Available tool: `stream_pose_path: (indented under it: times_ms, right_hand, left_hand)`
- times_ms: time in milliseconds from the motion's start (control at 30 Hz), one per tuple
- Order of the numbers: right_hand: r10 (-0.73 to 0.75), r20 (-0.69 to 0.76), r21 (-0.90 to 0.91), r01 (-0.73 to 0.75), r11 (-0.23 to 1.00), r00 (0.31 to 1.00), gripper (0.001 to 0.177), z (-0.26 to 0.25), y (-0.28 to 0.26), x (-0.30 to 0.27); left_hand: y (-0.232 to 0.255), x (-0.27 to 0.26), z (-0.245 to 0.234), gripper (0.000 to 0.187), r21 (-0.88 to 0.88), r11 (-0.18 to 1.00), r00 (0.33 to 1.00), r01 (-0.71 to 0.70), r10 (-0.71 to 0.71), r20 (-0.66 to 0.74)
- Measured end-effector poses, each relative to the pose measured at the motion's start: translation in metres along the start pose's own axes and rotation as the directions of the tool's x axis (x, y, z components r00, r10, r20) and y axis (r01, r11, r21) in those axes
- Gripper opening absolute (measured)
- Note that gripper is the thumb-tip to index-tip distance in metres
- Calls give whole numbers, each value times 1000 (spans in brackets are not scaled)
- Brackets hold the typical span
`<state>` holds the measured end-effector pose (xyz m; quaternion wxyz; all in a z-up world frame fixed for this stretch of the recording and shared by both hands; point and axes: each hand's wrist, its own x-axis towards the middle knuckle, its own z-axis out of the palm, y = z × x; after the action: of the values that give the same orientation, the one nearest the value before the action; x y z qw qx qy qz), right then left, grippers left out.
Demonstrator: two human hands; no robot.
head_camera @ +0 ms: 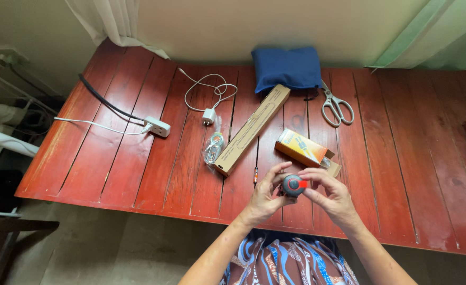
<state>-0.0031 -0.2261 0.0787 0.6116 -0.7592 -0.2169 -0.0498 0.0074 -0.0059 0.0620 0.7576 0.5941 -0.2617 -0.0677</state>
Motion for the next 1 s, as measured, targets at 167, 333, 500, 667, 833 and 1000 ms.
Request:
stream_pose_path:
  times_ms: [167,333,500,667,833,1000]
  right_hand:
    - [48,-41,-100,-52,994,998,32,5,-5,-10]
    - [65,-33,-12,-66,998,997,34,10,-1,-15]
    - [99,-45,78,-95,992,994,35,14,4,-19]
    - [167,-94,87,-159,983,981,33,21,8,-21]
    - [214,-46,85,-210,974,976,41,21,16,-23]
    - [260,108,183,-276,944,960,63,10,24,-23]
  left_hand:
    - [11,-9,4,62,242,970,998,-35,47,-41]
    - [12,-11,6,53,290,957,997,2,18,-69]
    - [12,-14,8,53,329,944,998,22,0,-67]
    - [7,-13,9,50,346,938,998,25,-1,-70]
    - [-2,-15,9,50,286,954,994,89,-67,-86]
    - [-16,-12,5,50,104,982,971,157,-134,-198]
